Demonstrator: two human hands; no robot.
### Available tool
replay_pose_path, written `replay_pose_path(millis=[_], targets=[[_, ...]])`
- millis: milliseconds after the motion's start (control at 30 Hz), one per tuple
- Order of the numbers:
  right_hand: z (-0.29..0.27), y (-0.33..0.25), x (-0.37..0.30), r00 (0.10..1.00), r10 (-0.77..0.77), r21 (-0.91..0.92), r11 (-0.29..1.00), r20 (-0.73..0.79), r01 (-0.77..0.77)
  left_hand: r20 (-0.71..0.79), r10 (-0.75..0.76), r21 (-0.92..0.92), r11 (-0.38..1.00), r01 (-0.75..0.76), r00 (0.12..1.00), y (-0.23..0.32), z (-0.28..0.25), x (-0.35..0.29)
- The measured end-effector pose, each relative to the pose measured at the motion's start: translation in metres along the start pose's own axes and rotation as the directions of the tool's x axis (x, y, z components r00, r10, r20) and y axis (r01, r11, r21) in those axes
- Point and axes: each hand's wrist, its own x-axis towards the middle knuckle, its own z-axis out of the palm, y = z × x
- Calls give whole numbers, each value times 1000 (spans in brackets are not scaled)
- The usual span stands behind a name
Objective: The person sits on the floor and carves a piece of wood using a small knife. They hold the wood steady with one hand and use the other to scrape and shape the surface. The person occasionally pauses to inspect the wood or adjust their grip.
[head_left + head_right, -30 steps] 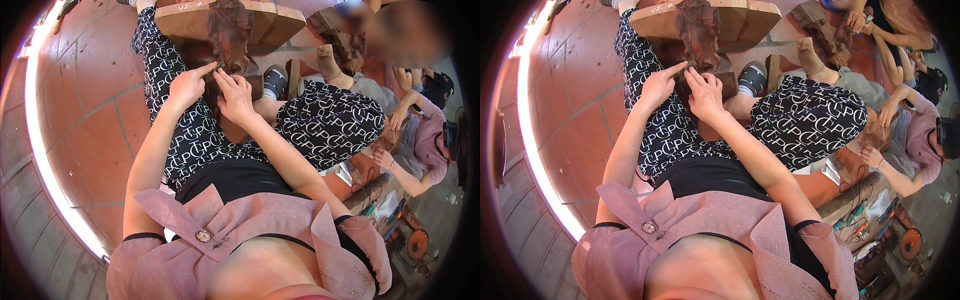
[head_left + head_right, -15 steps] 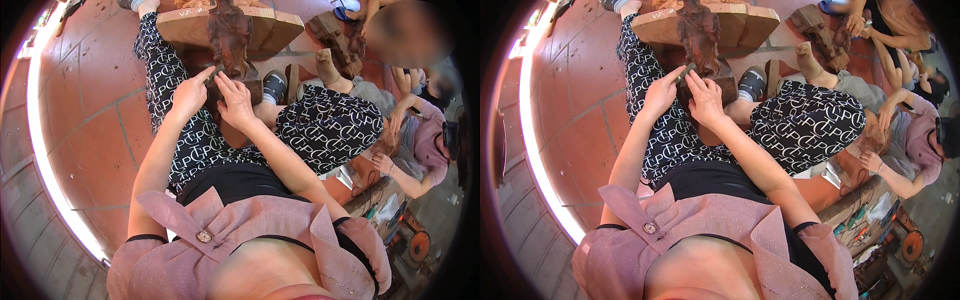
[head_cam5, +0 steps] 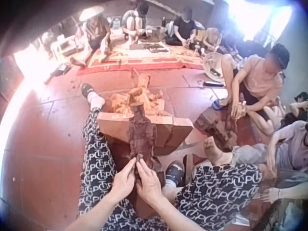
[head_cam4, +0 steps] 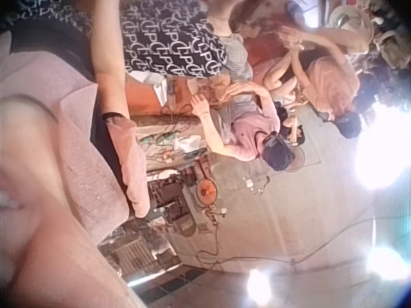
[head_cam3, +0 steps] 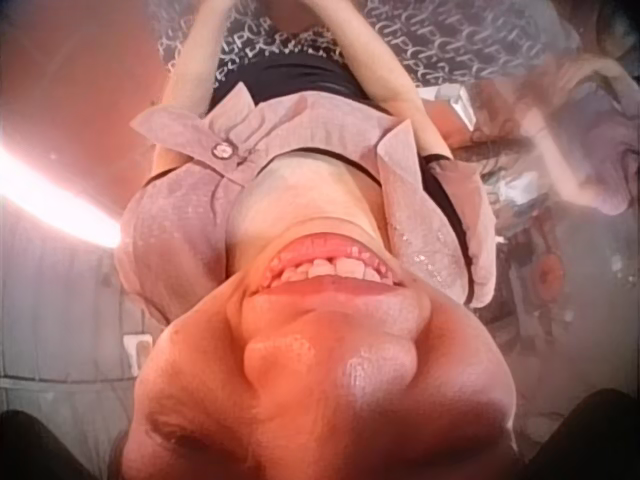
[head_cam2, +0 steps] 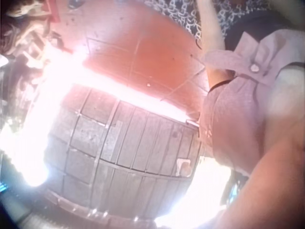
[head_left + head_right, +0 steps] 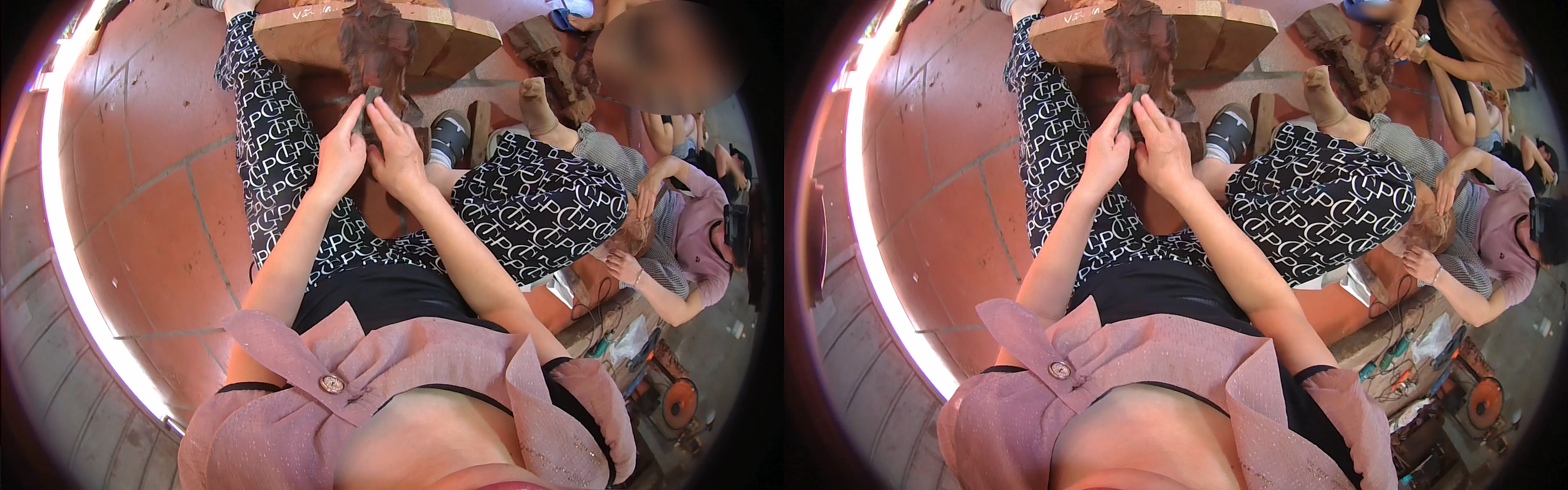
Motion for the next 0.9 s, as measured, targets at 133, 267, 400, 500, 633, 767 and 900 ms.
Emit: replay_pose_path(millis=[133, 267, 400, 500, 633, 767, 900], targets=[[1, -4, -2, 998, 0, 3, 1000, 63, 0, -4, -28, -28, 999, 28, 1000, -9, -3, -5], [-1, -5, 6, 995, -8, 90, 996, -101, 17, -71, 110, -51, 992, -114, 991, 4, 9, 6], [-3, -4, 0, 999, 32, -15, 999, 28, -32, -64, 79, -4, 997, -79, 995, 2, 9, 0], [-4, 0, -3, 998, 19, 17, 1000, 61, -20, -45, 8, -19, 1000, -9, 999, -8, 8, -8], [-6, 1, 10, 988, -52, 30, 998, -143, 57, -60, 36, -92, 995, -42, 998, 10, 13, 3], [-15, -6, 8, 999, -41, -104, 994, 2, 41, 0, -68, -252, 965, 66, 998, -5, 9, 7], [-6, -2, -7, 999, -34, 12, 999, -15, 35, 255, -394, -505, 725, 469, 883, 13, -4, -27]])
